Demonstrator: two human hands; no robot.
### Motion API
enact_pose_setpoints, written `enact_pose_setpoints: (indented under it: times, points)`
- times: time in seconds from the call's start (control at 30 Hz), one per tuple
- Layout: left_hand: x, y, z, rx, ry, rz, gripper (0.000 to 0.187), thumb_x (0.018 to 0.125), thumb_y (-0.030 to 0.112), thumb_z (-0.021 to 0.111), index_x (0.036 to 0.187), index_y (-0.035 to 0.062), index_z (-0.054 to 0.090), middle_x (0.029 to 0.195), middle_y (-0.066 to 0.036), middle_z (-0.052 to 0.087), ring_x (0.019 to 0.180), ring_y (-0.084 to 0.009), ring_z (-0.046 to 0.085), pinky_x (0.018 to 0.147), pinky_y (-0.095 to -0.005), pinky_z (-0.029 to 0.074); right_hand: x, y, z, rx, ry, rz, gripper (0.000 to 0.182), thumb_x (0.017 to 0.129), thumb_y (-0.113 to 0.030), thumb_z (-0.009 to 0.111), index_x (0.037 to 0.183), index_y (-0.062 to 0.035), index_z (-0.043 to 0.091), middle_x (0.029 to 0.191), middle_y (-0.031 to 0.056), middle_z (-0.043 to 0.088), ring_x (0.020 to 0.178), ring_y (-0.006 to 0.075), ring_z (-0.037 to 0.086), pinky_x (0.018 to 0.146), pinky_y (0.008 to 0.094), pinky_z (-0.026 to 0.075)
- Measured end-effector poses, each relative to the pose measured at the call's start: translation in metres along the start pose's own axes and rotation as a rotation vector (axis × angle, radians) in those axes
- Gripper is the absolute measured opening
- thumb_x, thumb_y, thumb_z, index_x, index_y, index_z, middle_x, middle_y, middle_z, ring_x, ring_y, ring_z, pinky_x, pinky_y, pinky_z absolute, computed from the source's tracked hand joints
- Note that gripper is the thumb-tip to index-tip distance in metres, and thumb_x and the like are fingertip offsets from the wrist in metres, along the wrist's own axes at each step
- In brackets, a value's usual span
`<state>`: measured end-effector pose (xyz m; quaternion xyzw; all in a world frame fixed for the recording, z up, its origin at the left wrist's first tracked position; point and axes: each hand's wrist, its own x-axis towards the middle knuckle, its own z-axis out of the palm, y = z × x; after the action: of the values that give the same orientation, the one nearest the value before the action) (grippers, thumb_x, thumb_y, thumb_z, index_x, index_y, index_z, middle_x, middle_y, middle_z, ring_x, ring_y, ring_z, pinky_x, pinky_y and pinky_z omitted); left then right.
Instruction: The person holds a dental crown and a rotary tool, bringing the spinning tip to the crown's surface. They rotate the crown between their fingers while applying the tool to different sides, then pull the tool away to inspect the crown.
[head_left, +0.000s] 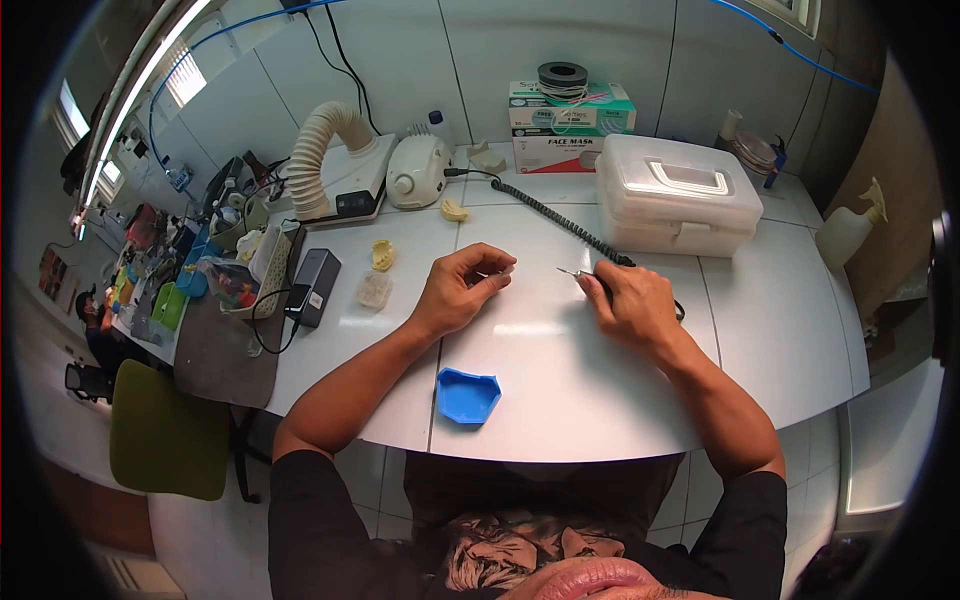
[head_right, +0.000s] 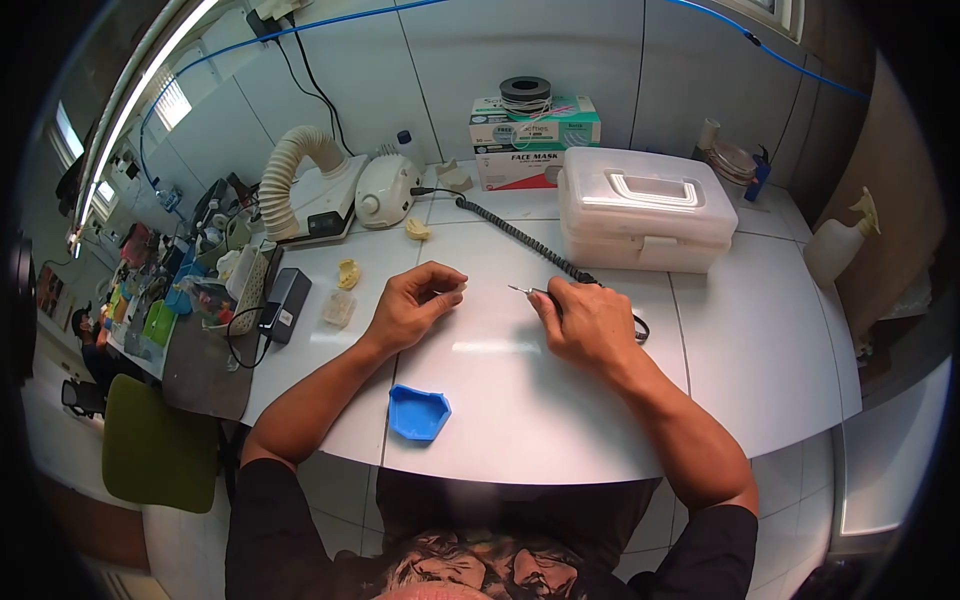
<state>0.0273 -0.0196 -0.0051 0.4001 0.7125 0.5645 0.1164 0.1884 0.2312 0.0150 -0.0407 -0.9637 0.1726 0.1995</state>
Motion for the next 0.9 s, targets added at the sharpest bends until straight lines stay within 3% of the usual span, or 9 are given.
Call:
enact_pose_setpoints:
  times: [0.07,0.17,0.2,0.4,0.5,0.9]
  points:
    - [0.000,0.000,0.001,0.165,0.037,0.150,0.013,0.100,0.006,0.077,0.113,0.0042,0.080,0.102,-0.005,0.080,0.088,-0.0100,0.074,0.081,-0.0267,0.059,0.000,0.001,0.000,-0.004,-0.003,-0.001,0.040,0.109,-0.041,0.061,0.088,-0.0078,0.069,0.074,0.0163,0.072,0.072,0.0429,0.071,0.066,0.0559,0.054]
    - [-0.001,0.012,-0.002,0.229,0.006,0.035,0.012,0.099,0.005,0.077,0.109,0.0031,0.081,0.103,-0.007,0.083,0.093,-0.0137,0.076,0.083,-0.0285,0.059,0.000,0.000,-0.002,-0.003,-0.025,0.006,0.042,0.109,-0.042,0.061,0.086,-0.0073,0.069,0.074,0.0174,0.072,0.072,0.0437,0.070,0.067,0.0566,0.053]
    - [-0.002,0.015,-0.002,0.285,0.021,0.021,0.012,0.098,0.007,0.079,0.108,0.0018,0.080,0.099,-0.008,0.084,0.088,-0.0139,0.076,0.080,-0.0284,0.059,0.001,-0.001,-0.003,-0.001,-0.039,0.016,0.043,0.109,-0.042,0.060,0.086,-0.0072,0.069,0.073,0.0177,0.072,0.072,0.0438,0.070,0.067,0.0565,0.053]
    - [0.001,0.010,-0.001,0.332,0.040,0.189,0.009,0.093,0.002,0.078,0.102,0.0025,0.079,0.097,-0.008,0.082,0.088,-0.0177,0.076,0.078,-0.0302,0.057,0.000,-0.002,-0.006,0.004,-0.066,0.041,0.044,0.110,-0.043,0.060,0.087,-0.0062,0.069,0.072,0.0185,0.071,0.070,0.0439,0.069,0.066,0.0560,0.052]
    - [-0.002,0.018,0.001,0.361,0.131,0.260,0.008,0.091,0.000,0.078,0.098,0.0043,0.078,0.096,-0.007,0.079,0.092,-0.0207,0.074,0.080,-0.0337,0.056,0.002,-0.004,-0.007,0.012,-0.071,0.036,0.044,0.110,-0.042,0.060,0.087,-0.0061,0.070,0.072,0.0183,0.070,0.070,0.0439,0.069,0.066,0.0557,0.052]
    - [0.003,0.003,0.001,0.539,0.125,0.363,0.007,0.088,0.003,0.076,0.092,0.0078,0.074,0.091,-0.005,0.073,0.092,-0.0270,0.066,0.087,-0.0410,0.049,0.002,0.000,-0.003,0.021,-0.070,0.030,0.042,0.110,-0.043,0.060,0.093,-0.0072,0.073,0.071,0.0179,0.070,0.070,0.0434,0.069,0.067,0.0544,0.051]
